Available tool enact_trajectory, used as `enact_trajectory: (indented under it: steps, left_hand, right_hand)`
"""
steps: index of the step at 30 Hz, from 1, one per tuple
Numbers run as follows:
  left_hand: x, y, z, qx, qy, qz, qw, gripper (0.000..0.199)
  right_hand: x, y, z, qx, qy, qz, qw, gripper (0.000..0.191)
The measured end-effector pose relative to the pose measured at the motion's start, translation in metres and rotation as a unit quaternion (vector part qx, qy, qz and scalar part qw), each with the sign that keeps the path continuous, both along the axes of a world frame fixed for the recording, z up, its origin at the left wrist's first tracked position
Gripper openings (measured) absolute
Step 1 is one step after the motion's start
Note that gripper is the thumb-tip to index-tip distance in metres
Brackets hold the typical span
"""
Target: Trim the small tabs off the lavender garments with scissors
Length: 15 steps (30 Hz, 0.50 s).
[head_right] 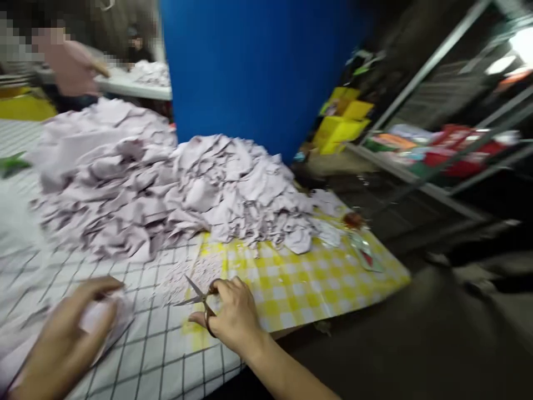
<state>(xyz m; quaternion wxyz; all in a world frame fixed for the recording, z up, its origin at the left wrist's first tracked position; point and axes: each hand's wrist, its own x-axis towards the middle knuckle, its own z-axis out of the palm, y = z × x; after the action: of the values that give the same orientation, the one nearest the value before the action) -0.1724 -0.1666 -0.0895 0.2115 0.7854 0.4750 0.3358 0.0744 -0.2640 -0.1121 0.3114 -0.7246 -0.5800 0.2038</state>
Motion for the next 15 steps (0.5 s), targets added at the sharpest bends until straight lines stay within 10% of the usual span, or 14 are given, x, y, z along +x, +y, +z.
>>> enact_trajectory:
  steps: [3,6,10,15]
  left_hand:
    - [0.105,-0.038,-0.024,-0.230,-0.125,-0.147,0.954,0.054]
    - [0.170,-0.053,-0.038,-0.340,-0.142,-0.151,0.917,0.068]
    - [0.174,-0.031,-0.044,-0.375,-0.107,-0.135,0.911,0.066]
    - [0.137,-0.012,-0.047,-0.332,-0.035,-0.038,0.942,0.077]
  right_hand:
    - [0.021,-0.020,-0.011,0.006,0.010,-0.110,0.994,0.030]
    - [0.027,-0.027,-0.025,0.048,0.017,-0.063,0.997,0.048]
    - [0.057,-0.034,-0.026,0.017,0.135,0.038,0.990,0.066]
    - [0.146,0.019,0.017,0.145,0.019,-0.053,0.988,0.013]
